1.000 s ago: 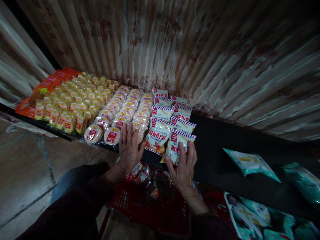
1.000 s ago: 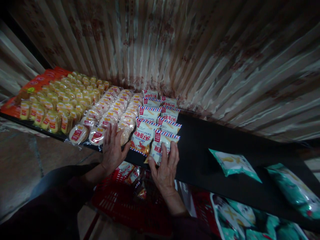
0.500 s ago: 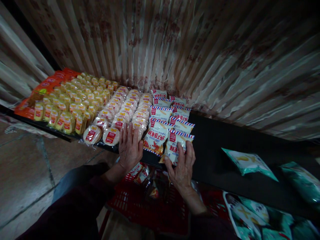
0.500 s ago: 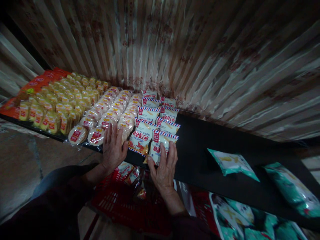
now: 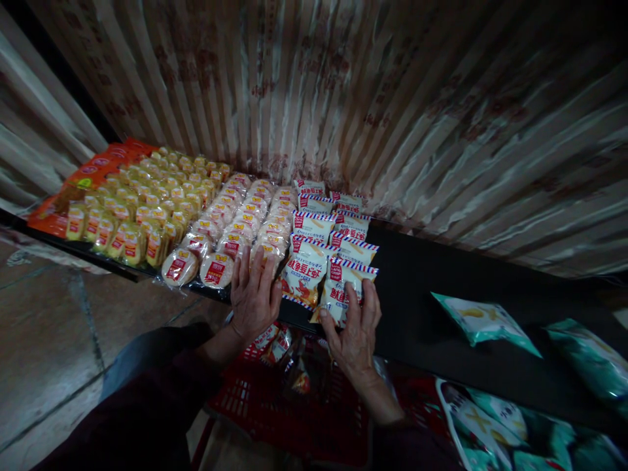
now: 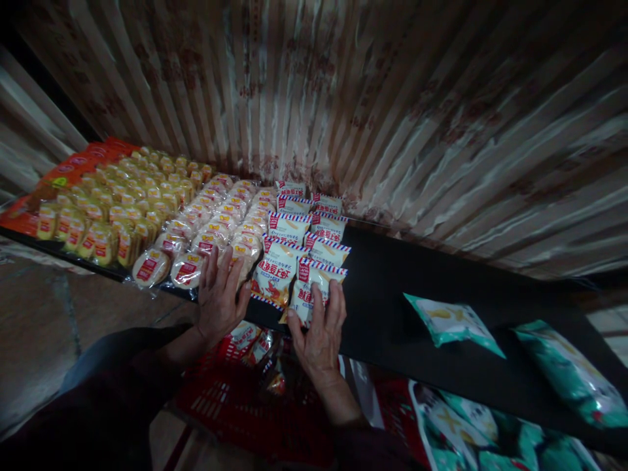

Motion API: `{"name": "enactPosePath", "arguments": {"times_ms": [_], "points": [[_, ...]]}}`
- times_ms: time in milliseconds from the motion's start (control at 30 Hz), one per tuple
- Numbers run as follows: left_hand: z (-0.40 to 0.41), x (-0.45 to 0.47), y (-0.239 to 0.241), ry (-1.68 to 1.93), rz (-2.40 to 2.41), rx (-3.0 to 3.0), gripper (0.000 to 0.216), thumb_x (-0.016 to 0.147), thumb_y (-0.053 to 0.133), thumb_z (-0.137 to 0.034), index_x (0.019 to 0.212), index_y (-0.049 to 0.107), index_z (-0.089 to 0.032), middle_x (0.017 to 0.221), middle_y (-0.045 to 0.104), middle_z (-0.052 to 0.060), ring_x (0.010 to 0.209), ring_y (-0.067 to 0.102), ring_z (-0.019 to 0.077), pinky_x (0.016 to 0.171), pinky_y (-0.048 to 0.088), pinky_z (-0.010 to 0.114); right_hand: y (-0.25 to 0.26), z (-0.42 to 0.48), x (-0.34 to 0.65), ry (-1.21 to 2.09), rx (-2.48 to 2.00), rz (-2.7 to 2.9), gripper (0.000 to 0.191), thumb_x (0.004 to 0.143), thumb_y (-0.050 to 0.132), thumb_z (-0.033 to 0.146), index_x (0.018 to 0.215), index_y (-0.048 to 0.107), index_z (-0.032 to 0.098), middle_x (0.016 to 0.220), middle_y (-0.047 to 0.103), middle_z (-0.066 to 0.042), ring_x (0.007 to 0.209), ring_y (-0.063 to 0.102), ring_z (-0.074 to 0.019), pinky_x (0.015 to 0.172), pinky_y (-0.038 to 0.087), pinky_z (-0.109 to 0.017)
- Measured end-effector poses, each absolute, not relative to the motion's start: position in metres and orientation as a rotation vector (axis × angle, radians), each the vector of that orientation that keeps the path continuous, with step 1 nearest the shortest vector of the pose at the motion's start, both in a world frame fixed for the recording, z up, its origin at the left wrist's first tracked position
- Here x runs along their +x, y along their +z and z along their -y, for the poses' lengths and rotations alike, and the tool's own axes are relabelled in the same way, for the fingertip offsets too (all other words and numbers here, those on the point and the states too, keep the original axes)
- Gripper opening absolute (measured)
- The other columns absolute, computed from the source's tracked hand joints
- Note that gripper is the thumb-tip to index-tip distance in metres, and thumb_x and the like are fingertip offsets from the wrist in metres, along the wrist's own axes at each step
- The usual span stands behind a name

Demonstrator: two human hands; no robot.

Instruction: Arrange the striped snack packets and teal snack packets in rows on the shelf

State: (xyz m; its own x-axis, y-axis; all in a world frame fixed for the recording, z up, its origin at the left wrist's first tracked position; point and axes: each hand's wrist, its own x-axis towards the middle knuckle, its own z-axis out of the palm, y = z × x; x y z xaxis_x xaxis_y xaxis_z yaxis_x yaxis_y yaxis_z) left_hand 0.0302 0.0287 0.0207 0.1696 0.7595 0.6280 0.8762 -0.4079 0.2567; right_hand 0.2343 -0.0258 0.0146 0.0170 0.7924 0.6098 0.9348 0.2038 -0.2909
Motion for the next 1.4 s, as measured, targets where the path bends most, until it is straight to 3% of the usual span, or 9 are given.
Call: {"name": "enactPosePath", "arguments": {"times_ms": [800, 1067, 1400], "points": [[-0.021, 0.018, 0.02, -1.045, 1.547, -2.321, 0.046, 0.088, 0.052, -0.025, 0.132, 0.049, -0.011, 0.149, 0.041, 0.018, 0.146, 0.016, 0.0339, 0.113, 0.026, 0.056, 0.01, 0.026, 0.237, -0.273, -1.595, 1.811, 0.072, 0.089, 0.057, 0.04, 0.15, 0.024, 0.023, 0.156, 0.019, -0.017, 0.142, 0.023, -0.0369, 0.106, 0.033, -0.062], [-0.004, 0.032, 0.03, -1.105, 1.408, -2.434, 0.047, 0.085, 0.052, -0.018, 0.131, 0.048, -0.013, 0.147, 0.043, 0.017, 0.146, 0.017, 0.0337, 0.114, 0.027, 0.056, 0.013, 0.026, 0.235, -0.283, -1.589, 1.817, 0.071, 0.089, 0.056, 0.04, 0.15, 0.023, 0.024, 0.157, 0.019, -0.017, 0.142, 0.023, -0.0377, 0.105, 0.033, -0.063], [0.009, 0.067, 0.028, -1.165, 1.525, -2.685, 0.058, 0.083, 0.047, -0.01, 0.14, 0.033, -0.011, 0.16, 0.0, 0.018, 0.147, -0.002, 0.0362, 0.114, 0.024, 0.061, 0.015, 0.027, 0.237, -0.282, -1.603, 1.807, 0.071, 0.088, 0.058, 0.041, 0.149, 0.026, 0.025, 0.157, 0.015, -0.016, 0.142, 0.022, -0.0387, 0.105, 0.033, -0.064]]}}
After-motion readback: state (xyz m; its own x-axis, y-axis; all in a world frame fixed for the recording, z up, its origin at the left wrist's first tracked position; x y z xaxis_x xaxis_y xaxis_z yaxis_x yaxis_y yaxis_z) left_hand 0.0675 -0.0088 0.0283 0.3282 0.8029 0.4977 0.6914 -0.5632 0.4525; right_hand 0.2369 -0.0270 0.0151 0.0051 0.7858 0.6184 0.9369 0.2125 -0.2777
